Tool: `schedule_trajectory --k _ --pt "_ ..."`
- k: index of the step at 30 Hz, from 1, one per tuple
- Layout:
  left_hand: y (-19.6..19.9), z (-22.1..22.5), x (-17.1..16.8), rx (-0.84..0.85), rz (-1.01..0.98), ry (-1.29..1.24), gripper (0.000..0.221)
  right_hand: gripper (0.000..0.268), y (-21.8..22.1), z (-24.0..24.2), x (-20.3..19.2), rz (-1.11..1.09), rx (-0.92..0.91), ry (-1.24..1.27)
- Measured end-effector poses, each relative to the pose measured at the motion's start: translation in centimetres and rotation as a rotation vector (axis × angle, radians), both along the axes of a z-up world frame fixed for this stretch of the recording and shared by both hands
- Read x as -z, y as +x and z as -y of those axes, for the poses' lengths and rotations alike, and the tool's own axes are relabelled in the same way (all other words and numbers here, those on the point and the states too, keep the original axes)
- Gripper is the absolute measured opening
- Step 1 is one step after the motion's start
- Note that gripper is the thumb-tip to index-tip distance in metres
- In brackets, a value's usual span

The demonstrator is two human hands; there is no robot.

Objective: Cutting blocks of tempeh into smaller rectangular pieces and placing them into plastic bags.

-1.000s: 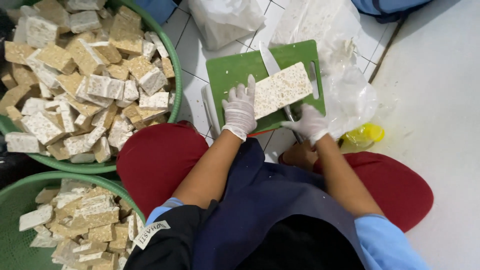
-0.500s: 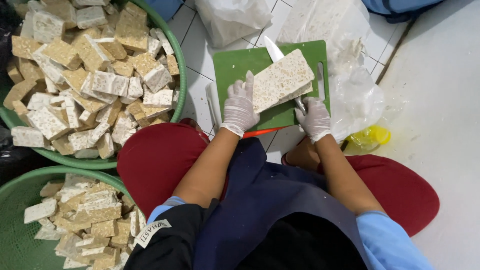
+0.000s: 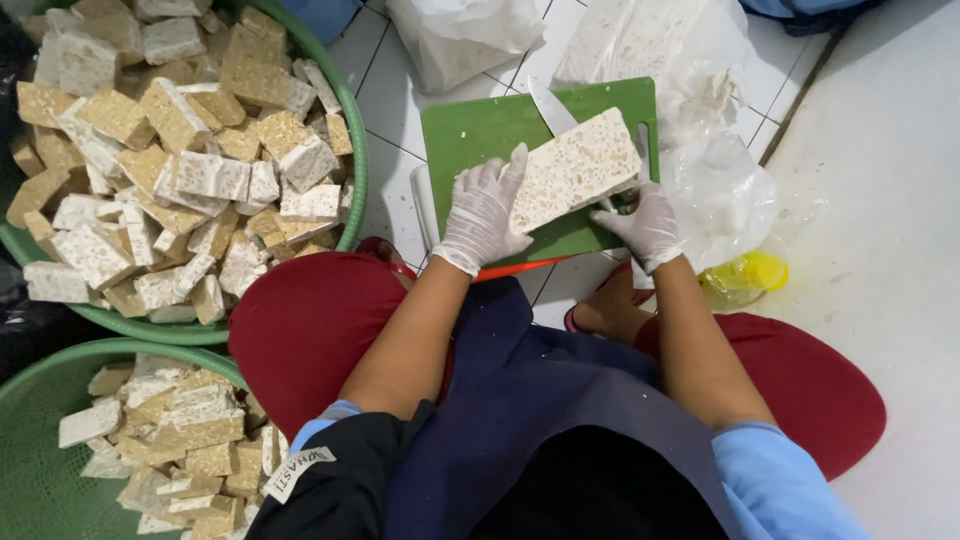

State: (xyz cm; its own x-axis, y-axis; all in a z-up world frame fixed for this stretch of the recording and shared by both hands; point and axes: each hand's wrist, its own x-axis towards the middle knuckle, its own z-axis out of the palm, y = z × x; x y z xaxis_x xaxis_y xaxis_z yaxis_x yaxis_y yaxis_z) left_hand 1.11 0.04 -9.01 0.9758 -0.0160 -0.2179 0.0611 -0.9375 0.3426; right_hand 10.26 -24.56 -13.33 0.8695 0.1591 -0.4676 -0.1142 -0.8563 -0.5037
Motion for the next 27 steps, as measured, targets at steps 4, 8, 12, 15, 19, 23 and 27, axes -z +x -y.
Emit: schedule_trajectory --k 4,8,12,15,19,23,27 --pt "0.2 -0.7 -0.5 0.008 0.017 -0.104 0.115 0.06 1.2 0.9 2.3 -0.017 0.099 0.191" --pt "0.8 -0.8 0.4 -0.666 0.05 -0.697 0.104 0.074 1.1 -0.7 -1.8 -0.033 0.158 0.367" --pt "0.4 1.1 0.9 -1.008 0.109 -0.922 0.066 0.063 0.5 -4.2 -8.7 -0.143 0.097 0.655" --pt "0.5 3.0 7.5 -1.138 0.08 -1.197 0.074 0.078 0.9 -6.0 -5.4 -0.002 0.134 0.46" --pt "-0.5 2.5 -2.3 -1.391 0.096 -1.417 0.072 0.067 1.4 -7.8 -5.0 0.0 0.455 0.887" --pt "-0.6 1.7 -1.9 -1.456 0.007 -1.253 0.074 0.065 1.0 -11.8 -7.3 0.014 0.325 0.715" --pt "-1.8 -1.7 2.6 -1.397 0.148 -0.948 0.066 0.064 1.4 -12.5 -4.3 -0.048 0.395 0.694"
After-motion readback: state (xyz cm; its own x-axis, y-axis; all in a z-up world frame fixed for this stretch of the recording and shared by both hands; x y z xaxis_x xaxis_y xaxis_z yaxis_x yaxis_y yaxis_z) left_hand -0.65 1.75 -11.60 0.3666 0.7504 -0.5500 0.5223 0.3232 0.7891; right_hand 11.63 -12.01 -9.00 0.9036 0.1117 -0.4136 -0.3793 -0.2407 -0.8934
